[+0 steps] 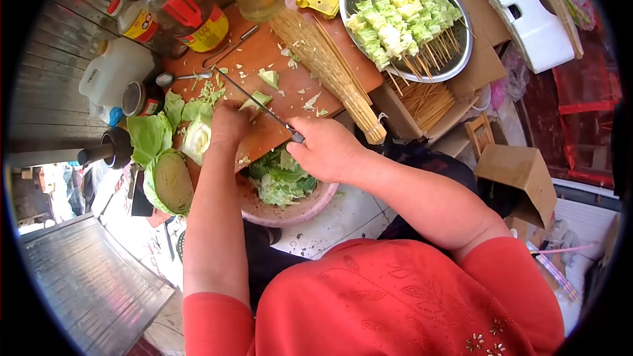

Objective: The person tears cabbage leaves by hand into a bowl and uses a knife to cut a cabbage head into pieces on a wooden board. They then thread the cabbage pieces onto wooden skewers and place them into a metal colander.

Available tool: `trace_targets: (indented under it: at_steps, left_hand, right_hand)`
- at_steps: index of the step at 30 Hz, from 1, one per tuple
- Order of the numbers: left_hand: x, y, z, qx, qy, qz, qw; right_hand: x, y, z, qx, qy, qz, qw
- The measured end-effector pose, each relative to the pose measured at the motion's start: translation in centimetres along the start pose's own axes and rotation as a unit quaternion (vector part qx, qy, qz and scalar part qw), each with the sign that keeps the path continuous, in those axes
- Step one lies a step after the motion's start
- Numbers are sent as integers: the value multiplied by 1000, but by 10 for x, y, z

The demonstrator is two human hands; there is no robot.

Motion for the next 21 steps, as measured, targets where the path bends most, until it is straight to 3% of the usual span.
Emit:
trace_targets:
  at_steps: [4,8,10,21]
  left_hand:
    - [-8,-3,3,-71,-85,-11,994]
    - [-12,-5,4,-89,-90,-9,992]
    - [-15,-2,9,-204,-124,15,971]
    - [-6,4,18,-246,-107,-25,963]
  right_hand:
    - [-4,11,-8,-27,30,24,999]
    - [-6,13,-10,-28,42,36,998]
    - [-5,15,-12,-27,31,31,999]
    - [-4,15,-7,-48,18,45,998]
Point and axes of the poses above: each hand's wrist, its own x-axis towards the middle knuckle, its own y-axis out of the palm, z = x × y, the point moved 7 cm from there along x, towards the middle knuckle, and after that the axes turned 3 degrees about y, right-handed, at the moved point
